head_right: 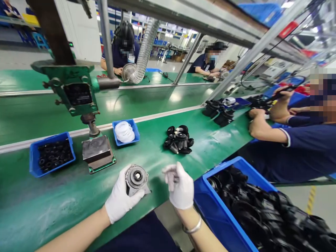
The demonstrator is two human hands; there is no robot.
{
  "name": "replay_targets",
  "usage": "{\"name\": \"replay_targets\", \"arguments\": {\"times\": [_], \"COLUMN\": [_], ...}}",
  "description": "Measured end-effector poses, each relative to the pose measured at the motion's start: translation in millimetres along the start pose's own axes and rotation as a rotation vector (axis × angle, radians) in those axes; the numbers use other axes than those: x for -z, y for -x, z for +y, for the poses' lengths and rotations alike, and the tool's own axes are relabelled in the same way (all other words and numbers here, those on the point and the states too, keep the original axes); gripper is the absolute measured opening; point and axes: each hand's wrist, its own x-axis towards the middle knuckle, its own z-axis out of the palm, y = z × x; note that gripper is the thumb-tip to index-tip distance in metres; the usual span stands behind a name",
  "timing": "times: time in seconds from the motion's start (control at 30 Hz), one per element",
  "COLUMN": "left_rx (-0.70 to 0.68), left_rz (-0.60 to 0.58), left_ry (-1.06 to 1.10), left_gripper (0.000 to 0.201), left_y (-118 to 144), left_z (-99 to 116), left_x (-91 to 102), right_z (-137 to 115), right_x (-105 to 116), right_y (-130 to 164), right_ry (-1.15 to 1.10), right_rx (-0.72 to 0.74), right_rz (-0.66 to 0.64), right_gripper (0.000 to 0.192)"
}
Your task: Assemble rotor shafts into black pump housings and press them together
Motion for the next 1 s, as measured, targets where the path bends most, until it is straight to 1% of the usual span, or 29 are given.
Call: {"name": "replay_targets", "arguments": {"times": [0.03, 0.1, 0.13, 0.17, 0.2, 0.23, 0.3, 0.33, 0.37, 0.4, 0.43, 0.5, 0.53, 0.57, 0.63, 0.7, 0.8, 0.9, 1.0], "left_rx": [-0.001, -0.001, -0.006, -0.012, -0.017, -0.020, -0.022, -0.018, -0.013, -0.006, 0.004, 0.024, 0.033, 0.042, 0.067, 0.088, 0.084, 0.079, 0.124], "left_rz": [-0.001, 0.004, 0.002, -0.002, -0.009, -0.013, -0.015, -0.010, 0.000, 0.008, 0.013, 0.015, 0.012, 0.010, 0.021, 0.041, 0.073, 0.070, 0.042], "left_ry": [-0.011, -0.009, -0.001, 0.000, -0.009, -0.029, -0.079, -0.097, -0.105, -0.106, -0.104, -0.097, -0.096, -0.097, -0.100, -0.085, -0.070, -0.065, -0.067], "left_gripper": [0.077, 0.076, 0.076, 0.076, 0.076, 0.076, 0.077, 0.078, 0.078, 0.078, 0.079, 0.080, 0.081, 0.082, 0.083, 0.083, 0.084, 0.083, 0.085], "left_y": [-0.2, -0.4, -0.3, 0.1, 0.6, 1.3, 2.5, 3.0, 3.4, 3.7, 4.0, 4.5, 4.7, 4.7, 4.2, 2.4, -2.0, -6.5, -9.6], "left_z": [0.2, 0.5, 0.3, -0.3, -1.2, -2.3, -4.6, -5.4, -6.0, -6.0, -5.7, -3.7, -2.4, -1.1, 1.0, 1.8, 1.9, 4.9, 12.2], "left_x": [-0.1, -0.4, -0.5, -0.6, -0.6, -0.6, -0.9, -1.2, -1.5, -1.8, -2.0, -1.3, -0.3, 1.1, 4.8, 8.5, 12.5, 14.2, 16.1], "right_z": [-1.0, -3.8, -5.4, -6.7, -7.8, -8.5, -8.8, -8.5, -8.2, -7.9, -7.9, -8.6, -9.5, -10.9, -14.7, -19.3, -26.4, -33.4, -38.8], "right_x": [-6.6, -20.4, -24.5, -25.2, -22.3, -16.4, -0.5, 6.4, 10.8, 12.0, 9.5, -5.3, -16.3, -28.7, -55.1, -80.0, -108.7, -123.2, -124.4], "right_y": [-2.7, -6.4, -6.6, -5.7, -4.2, -2.5, -1.5, -3.4, -7.6, -14.5, -24.0, -50.9, -67.4, -85.0, -120.8, -153.0, -188.0, -206.6, -214.1], "right_ry": [-0.019, -0.021, -0.009, -0.011, -0.032, -0.072, -0.176, -0.198, -0.165, -0.056, 0.099, 0.433, 0.559, 0.638, 0.706, 0.789, 0.908, 0.980, 0.992], "right_rx": [0.003, 0.027, 0.045, 0.056, 0.056, 0.050, 0.011, -0.012, -0.020, 0.003, 0.053, 0.213, 0.301, 0.375, 0.475, 0.563, 0.665, 0.724, 0.753], "right_rz": [-0.015, -0.149, -0.221, -0.255, -0.244, -0.189, -0.026, 0.026, 0.045, 0.022, -0.020, -0.127, -0.176, -0.215, -0.284, -0.378, -0.537, -0.673, -0.739], "right_gripper": [0.050, 0.047, 0.046, 0.042, 0.036, 0.036, 0.053, 0.057, 0.058, 0.055, 0.051, 0.039, 0.033, 0.028, 0.025, 0.028, 0.026, 0.013, 0.009]}}
